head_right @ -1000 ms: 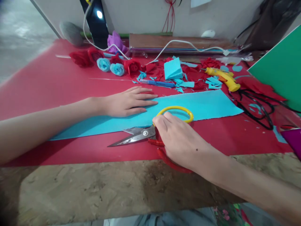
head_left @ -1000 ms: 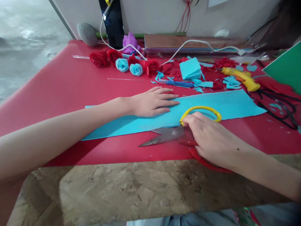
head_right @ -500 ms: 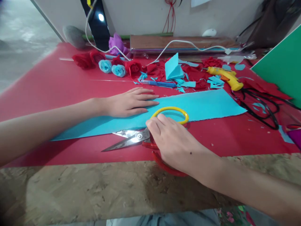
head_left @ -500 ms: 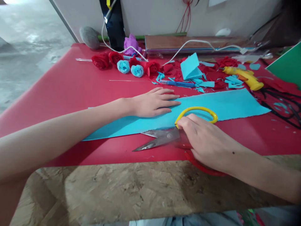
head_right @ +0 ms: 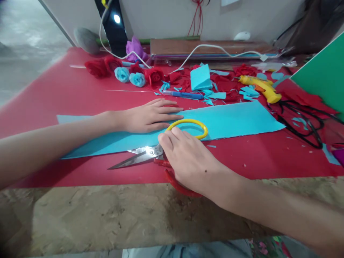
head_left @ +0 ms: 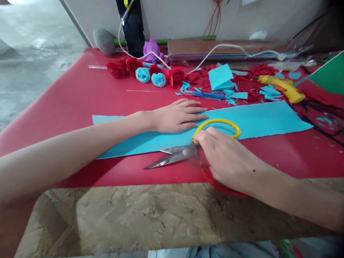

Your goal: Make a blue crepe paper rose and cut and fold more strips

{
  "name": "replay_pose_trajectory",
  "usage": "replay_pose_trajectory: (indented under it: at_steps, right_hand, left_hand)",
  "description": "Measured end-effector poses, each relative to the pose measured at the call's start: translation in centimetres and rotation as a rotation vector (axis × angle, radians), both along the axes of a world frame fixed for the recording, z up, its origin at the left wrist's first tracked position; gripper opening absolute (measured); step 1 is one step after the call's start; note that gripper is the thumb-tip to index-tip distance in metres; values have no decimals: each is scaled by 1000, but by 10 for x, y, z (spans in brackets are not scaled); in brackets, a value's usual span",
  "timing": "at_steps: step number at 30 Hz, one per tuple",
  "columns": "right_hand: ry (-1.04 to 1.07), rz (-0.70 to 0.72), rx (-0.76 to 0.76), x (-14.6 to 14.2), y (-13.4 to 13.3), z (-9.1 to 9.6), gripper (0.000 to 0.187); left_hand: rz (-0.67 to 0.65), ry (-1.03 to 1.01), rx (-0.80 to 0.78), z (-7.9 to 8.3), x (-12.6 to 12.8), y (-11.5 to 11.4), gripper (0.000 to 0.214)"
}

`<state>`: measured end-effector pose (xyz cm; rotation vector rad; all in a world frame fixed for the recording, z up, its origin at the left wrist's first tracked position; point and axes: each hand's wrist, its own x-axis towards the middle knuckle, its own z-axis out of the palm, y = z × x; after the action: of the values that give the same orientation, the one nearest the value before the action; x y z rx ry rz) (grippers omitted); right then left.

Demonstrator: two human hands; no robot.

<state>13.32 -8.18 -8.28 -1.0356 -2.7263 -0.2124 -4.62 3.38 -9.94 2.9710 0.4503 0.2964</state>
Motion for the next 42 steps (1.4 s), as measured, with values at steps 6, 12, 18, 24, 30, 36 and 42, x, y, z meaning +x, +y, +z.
replay_pose_trajectory:
  at_steps: [6, 12, 18, 24, 30, 36, 42]
  right_hand:
    - [33, 45, 15, 8, -10, 2, 33]
    - [-29, 24, -7, 4, -9, 1, 32]
    - [-7, 8, -42, -6, -3, -3, 26]
    - [-116, -32, -25, -5, -13, 0, 35]
    - [-108, -49, 58, -1, -24, 0, 38]
    - [-86, -35, 31, 0, -20, -4, 37]
    - [-60, -4, -6, 2, -17, -3, 35]
  left_hand:
    - [15, 3, -2, 0, 0, -1, 45]
    - [10, 4, 7, 0, 0, -2, 46]
    - [0, 11, 5, 0, 0, -1, 48]
    - [-11, 14, 18, 0, 0, 1, 47]
    - [-45, -113, 93, 12, -5, -10, 38]
    - [-10, -32, 78, 28, -47, -34, 28]
    - [63, -8, 12, 23, -83, -49, 29]
